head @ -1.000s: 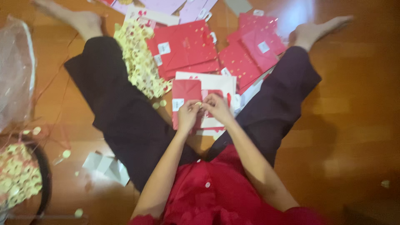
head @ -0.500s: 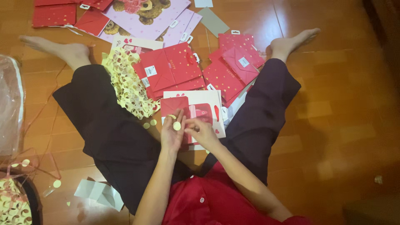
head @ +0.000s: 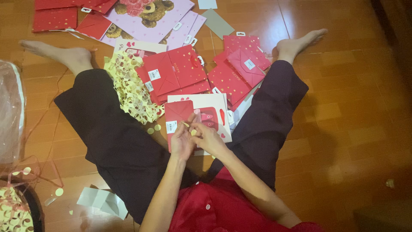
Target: The person sits on the floor and assembles red envelopes by inserting small yellow circular items into them. They handle the envelopes one at a time, occasionally adjusting the stack and picking up items from the floor.
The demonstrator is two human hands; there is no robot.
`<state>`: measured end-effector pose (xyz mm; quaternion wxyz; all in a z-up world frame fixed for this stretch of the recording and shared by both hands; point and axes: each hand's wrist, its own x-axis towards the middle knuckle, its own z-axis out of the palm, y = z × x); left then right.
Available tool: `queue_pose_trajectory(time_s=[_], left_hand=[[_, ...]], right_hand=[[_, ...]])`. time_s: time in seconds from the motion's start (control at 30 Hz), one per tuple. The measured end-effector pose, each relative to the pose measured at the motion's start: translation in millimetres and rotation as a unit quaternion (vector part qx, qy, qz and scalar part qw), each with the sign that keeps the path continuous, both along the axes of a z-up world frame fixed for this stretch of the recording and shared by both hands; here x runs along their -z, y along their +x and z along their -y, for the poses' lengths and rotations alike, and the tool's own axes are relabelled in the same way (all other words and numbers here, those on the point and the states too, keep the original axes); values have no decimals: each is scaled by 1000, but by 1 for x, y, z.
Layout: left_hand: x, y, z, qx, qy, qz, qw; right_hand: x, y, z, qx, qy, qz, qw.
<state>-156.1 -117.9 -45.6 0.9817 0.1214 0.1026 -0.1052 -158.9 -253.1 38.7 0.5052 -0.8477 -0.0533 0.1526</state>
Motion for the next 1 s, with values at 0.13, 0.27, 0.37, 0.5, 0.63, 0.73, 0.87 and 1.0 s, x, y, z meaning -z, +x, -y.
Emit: queue_pose_trajectory(time_s=[0.13, 0.27, 0.37, 0.5, 0.63, 0.73, 0.87, 1.0], left_hand=[[3, 0, -1, 24, -32, -15, 999], [21, 5, -3, 67, 14, -71, 995], [38, 6, -5, 45, 81, -90, 992], [45, 4, -5, 54, 219, -19, 974], [29, -3, 4, 117, 288, -6, 950], [13, -6, 8, 145, 253, 22, 956], [-3, -8, 7, 153, 228, -9, 961], [-7, -9, 1, 210, 319, -91, 920]], right_hand=[[1, -1, 3, -18, -12, -14, 1000], [10, -3, 2, -1, 50, -8, 999], [21, 1, 6, 16, 94, -49, 994], [37, 9, 18, 17, 154, -74, 985], [49, 13, 25, 21, 220, -104, 970], [52, 14, 28, 43, 161, -99, 981], [43, 13, 27, 65, 49, -66, 994], [26, 6, 25, 17, 2, 16, 1000]])
